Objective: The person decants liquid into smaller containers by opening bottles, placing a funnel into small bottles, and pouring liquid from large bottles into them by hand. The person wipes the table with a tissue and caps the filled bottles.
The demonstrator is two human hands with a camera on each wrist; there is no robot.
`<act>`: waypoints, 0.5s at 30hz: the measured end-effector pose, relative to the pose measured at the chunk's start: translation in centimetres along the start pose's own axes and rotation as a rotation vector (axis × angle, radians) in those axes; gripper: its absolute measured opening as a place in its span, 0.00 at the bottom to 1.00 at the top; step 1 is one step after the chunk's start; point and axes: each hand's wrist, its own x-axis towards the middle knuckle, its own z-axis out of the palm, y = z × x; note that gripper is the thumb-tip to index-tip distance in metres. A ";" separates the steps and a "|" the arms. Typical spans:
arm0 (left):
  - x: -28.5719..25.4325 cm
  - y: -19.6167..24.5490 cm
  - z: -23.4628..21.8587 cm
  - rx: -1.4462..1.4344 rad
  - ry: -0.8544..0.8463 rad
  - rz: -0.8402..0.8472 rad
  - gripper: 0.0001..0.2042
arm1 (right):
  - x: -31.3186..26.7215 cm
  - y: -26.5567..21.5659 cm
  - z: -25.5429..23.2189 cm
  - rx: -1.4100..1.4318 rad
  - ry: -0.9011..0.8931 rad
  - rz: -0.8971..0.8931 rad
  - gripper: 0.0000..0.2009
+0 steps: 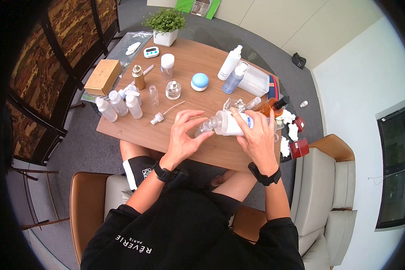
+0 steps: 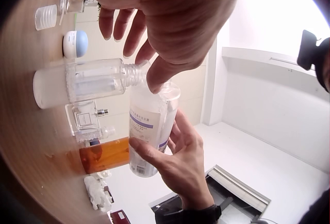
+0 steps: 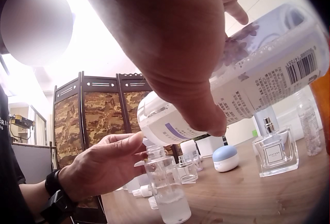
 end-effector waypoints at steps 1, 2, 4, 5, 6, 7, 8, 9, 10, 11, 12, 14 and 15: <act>0.0 0.0 0.0 -0.001 0.002 0.003 0.21 | 0.0 0.0 0.0 0.000 -0.001 0.000 0.45; 0.0 0.0 0.0 -0.002 0.004 0.005 0.21 | 0.0 0.0 0.0 0.000 -0.002 -0.001 0.45; 0.0 0.0 0.0 -0.002 0.006 0.006 0.21 | 0.0 0.0 0.0 -0.001 0.000 -0.001 0.45; 0.0 0.0 0.0 -0.002 0.008 0.007 0.21 | 0.0 0.0 0.0 -0.002 0.001 -0.002 0.45; 0.0 0.0 0.0 -0.002 0.009 0.007 0.21 | 0.0 0.0 0.0 -0.002 0.001 -0.003 0.45; 0.0 0.0 0.0 -0.001 0.008 0.006 0.21 | 0.0 0.0 0.0 0.001 0.000 -0.002 0.45; 0.0 0.0 0.0 0.000 0.007 0.006 0.21 | 0.0 0.0 0.0 0.004 -0.001 -0.001 0.45; 0.0 0.0 0.0 0.000 0.006 0.005 0.21 | 0.0 0.0 0.0 0.004 -0.001 -0.001 0.45; 0.0 0.0 0.0 0.001 0.006 0.007 0.21 | 0.0 0.0 0.0 0.007 -0.003 -0.004 0.46; 0.0 0.0 0.0 0.002 0.006 0.009 0.21 | -0.1 0.0 0.0 0.011 -0.004 -0.006 0.47; 0.0 0.0 0.0 0.002 0.005 0.010 0.21 | -0.1 0.0 0.0 0.011 -0.004 -0.005 0.47; 0.0 0.1 0.0 0.004 0.004 0.011 0.21 | -0.1 0.0 0.1 0.016 -0.002 -0.006 0.47; 0.1 0.1 0.0 0.004 0.004 0.012 0.21 | -0.1 0.1 0.0 0.015 -0.002 -0.006 0.47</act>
